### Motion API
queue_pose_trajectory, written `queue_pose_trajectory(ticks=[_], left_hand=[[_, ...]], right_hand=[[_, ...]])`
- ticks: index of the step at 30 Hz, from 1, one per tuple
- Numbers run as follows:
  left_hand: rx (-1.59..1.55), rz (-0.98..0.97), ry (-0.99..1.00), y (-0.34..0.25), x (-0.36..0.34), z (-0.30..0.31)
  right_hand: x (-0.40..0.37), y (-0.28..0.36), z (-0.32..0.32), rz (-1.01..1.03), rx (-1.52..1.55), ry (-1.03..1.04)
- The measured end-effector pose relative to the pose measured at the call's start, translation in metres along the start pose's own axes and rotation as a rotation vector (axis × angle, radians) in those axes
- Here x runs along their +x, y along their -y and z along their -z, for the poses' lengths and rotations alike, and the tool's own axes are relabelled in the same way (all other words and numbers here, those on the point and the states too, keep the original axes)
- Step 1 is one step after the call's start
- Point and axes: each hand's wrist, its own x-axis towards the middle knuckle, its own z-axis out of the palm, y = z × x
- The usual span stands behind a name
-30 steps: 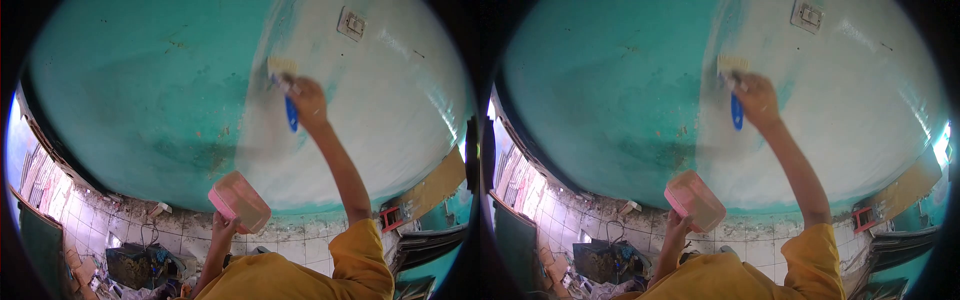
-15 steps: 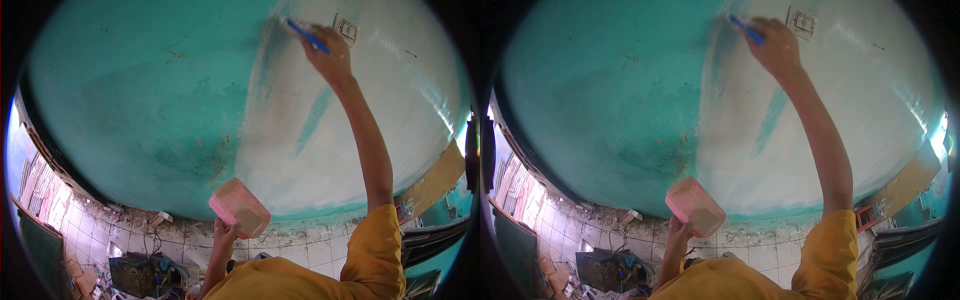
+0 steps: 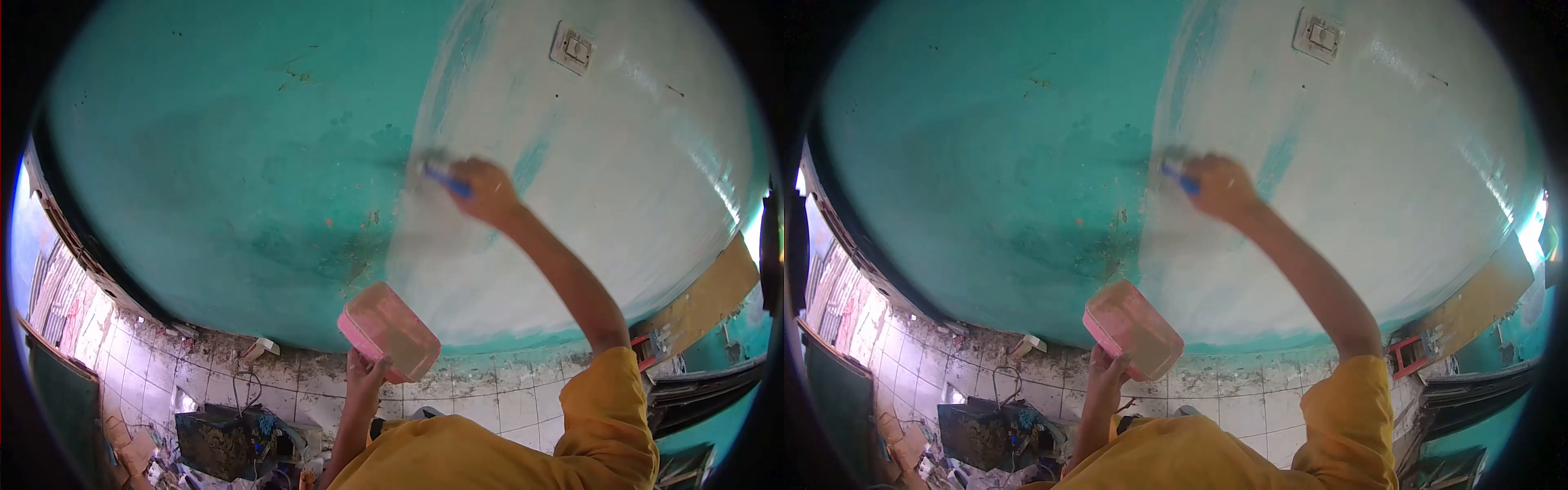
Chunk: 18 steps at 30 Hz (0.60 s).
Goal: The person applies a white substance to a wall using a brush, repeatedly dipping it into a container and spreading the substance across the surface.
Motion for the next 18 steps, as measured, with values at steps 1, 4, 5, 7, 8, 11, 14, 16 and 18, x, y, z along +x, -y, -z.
queue_pose_trajectory(ticks=[1, 4, 5, 7, 8, 11, 14, 16, 18], left_hand=[[-0.008, -0.009, 0.005, 0.001, 0.0, 0.0], [0.005, 0.028, -0.005, -0.003, -0.004, -0.004], [0.007, 0.029, -0.01, -0.001, -0.004, -0.003], [0.01, 0.033, 0.011, 0.003, -0.003, -0.001], [0.012, 0.035, 0.008, 0.002, -0.004, 0.0], [-0.043, 0.037, -0.006, 0.001, -0.005, -0.001], [-0.06, 0.016, -0.035, 0.001, -0.006, 0.001], [-0.071, 0.011, -0.035, -0.001, -0.005, 0.003], [-0.067, 0.004, -0.026, -0.003, -0.005, 0.005]], right_hand=[[0.023, -0.007, 0.024, -0.056, -0.094, -0.029], [0.081, -0.037, 0.085, -0.009, -0.277, -0.326], [0.095, -0.042, 0.099, 0.084, -0.291, -0.433], [0.108, -0.049, 0.109, 0.196, -0.346, -0.618], [0.102, -0.046, 0.104, 0.194, -0.343, -0.617], [0.061, -0.037, 0.05, 0.084, -0.386, -0.311], [-0.003, 0.005, -0.004, 0.131, -0.168, -0.06], [-0.029, 0.024, -0.028, 0.124, -0.027, 0.15], [-0.031, 0.02, -0.029, 0.055, 0.024, 0.244]])
